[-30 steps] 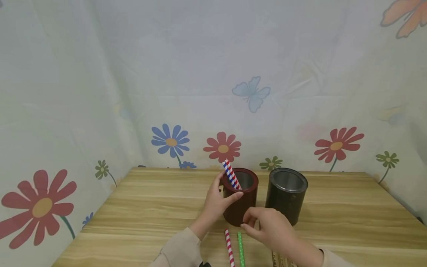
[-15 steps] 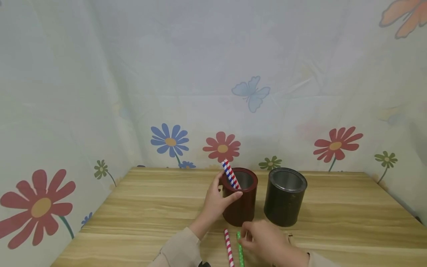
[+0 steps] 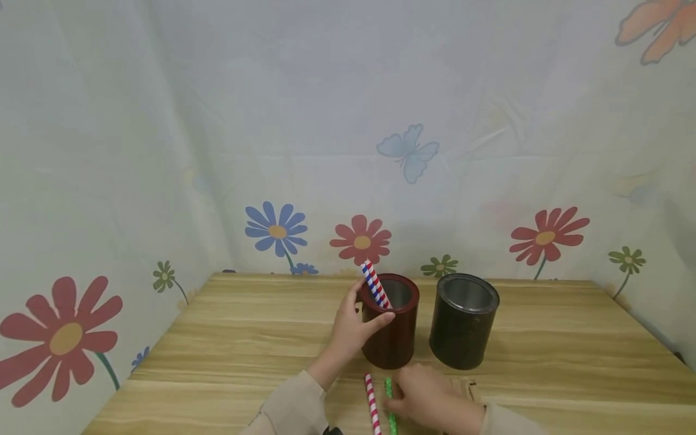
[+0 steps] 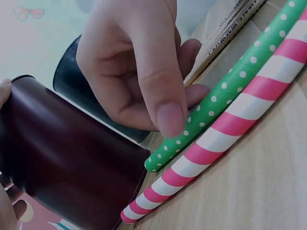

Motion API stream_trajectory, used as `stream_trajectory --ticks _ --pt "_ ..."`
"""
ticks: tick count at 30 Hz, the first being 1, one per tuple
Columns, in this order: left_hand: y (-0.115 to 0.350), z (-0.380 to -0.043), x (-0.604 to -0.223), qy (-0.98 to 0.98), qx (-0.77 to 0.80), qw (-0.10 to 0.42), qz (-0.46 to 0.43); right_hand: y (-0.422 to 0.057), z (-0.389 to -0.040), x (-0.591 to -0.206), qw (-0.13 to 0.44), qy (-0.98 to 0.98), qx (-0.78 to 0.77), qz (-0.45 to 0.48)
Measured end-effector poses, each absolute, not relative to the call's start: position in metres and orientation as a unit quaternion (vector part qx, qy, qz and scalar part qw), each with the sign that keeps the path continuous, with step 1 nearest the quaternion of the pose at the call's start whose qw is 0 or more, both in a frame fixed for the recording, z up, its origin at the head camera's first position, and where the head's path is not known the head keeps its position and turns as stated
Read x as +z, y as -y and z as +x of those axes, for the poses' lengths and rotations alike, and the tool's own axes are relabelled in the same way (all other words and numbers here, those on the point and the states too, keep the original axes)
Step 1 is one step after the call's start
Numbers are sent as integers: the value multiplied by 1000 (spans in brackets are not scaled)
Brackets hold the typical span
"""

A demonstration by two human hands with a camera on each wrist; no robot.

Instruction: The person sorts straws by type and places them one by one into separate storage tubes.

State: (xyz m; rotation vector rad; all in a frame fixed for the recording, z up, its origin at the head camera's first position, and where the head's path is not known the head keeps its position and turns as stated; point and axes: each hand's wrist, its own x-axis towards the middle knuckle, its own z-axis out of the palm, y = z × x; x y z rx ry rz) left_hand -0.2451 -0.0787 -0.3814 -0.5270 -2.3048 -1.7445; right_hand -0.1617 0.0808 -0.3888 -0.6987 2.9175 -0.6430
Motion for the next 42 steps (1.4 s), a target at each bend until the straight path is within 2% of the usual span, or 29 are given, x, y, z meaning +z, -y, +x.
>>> stream_trajectory --ticks 12,21,25,34,42 --pt "78 -245 -382 783 -588 103 -176 -76 -165 -396 34 -957 -213 -195" --pt "78 -246 -382 780 -593 98 -174 -80 -171 -391 64 -946 -253 -192" --pt "79 -248 -382 778 -595 102 -176 -83 -172 -385 79 -941 -271 -187" --pt "79 -250 -383 779 -592 103 -179 -101 -168 -370 66 -918 -317 -231" --pt "79 -249 -384 776 -596 96 -180 -116 -160 -339 61 -908 -342 -235"
